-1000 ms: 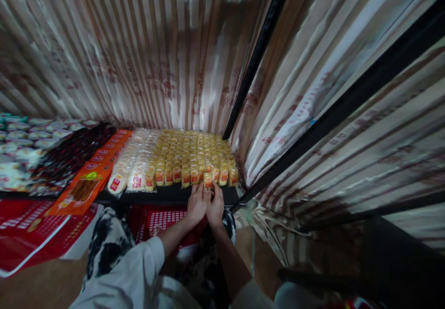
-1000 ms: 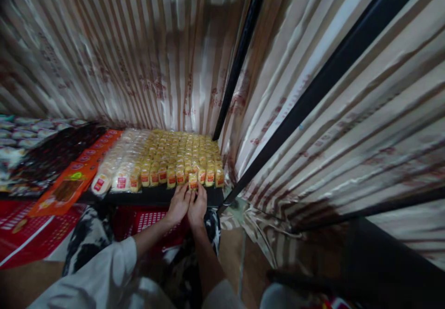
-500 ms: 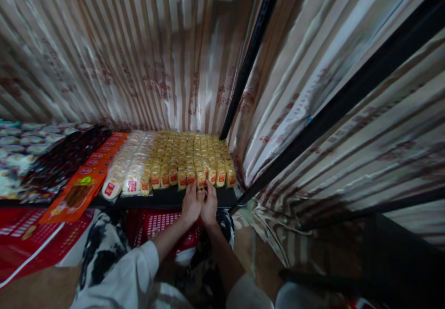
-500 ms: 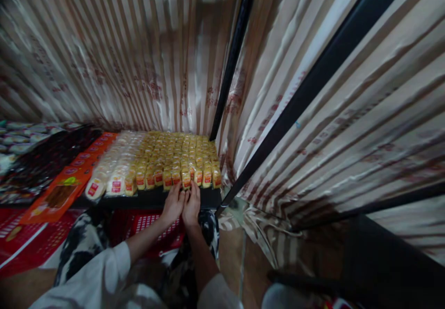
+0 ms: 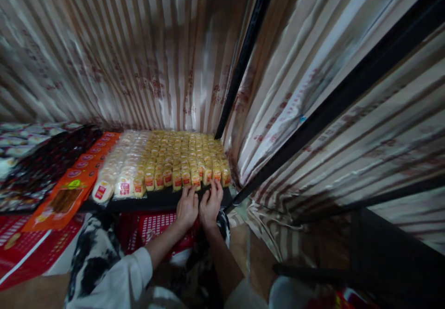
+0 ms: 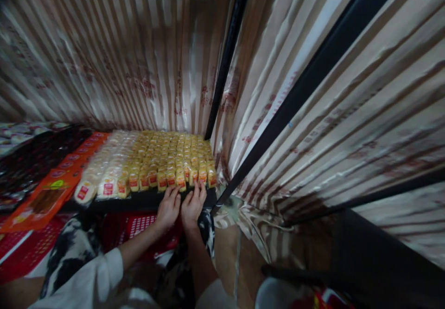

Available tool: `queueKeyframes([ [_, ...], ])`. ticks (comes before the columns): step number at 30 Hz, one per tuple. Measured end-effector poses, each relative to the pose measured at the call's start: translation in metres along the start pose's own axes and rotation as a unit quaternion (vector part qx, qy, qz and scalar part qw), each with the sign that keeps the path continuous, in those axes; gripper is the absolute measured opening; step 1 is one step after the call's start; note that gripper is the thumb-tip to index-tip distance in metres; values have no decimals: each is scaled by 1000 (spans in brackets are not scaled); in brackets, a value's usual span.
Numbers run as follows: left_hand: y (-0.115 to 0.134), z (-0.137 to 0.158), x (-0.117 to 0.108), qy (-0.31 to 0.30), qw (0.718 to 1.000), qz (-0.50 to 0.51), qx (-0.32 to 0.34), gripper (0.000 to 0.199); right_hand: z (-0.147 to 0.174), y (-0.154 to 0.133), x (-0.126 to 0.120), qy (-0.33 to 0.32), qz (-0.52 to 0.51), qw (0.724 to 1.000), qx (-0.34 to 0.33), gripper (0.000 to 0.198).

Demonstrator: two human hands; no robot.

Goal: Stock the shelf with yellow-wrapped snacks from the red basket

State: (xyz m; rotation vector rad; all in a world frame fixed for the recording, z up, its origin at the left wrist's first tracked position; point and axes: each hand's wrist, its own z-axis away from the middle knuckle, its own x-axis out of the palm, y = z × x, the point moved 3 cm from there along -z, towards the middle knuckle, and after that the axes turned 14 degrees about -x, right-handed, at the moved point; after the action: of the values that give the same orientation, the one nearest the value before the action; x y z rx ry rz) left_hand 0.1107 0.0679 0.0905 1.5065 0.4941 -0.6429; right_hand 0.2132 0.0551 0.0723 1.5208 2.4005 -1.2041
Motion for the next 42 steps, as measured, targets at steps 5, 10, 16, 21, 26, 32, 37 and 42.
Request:
queueKeyframes([
  [5,1,3,4,0,998,-15,64,39,-21,12,-18,16,58,998,23,48],
  [10,5,7,17,-43,990,-38,129,43,-38,36,-17,7,69,996,54,55],
  [16,16,6,29,-106,977,-61,174,42,-53,49,-14,-16,77,995,66,58],
  [21,21,2,36,-113,976,-70,174,41,-58,47,-15,-26,101,993,49,53],
  [26,21,4,39,-123,976,-62,170,41,-61,48,-17,-13,105,994,38,48],
  [32,20,5,34,-117,978,-38,169,42,-69,39,-27,-8,104,994,34,48],
  [37,20,7,33,-109,982,-11,157,44,-65,20,-36,-10,101,995,13,49],
  [42,15,17,22,-40,992,70,96,54,-50,-14,-36,-40,114,992,-32,48],
])
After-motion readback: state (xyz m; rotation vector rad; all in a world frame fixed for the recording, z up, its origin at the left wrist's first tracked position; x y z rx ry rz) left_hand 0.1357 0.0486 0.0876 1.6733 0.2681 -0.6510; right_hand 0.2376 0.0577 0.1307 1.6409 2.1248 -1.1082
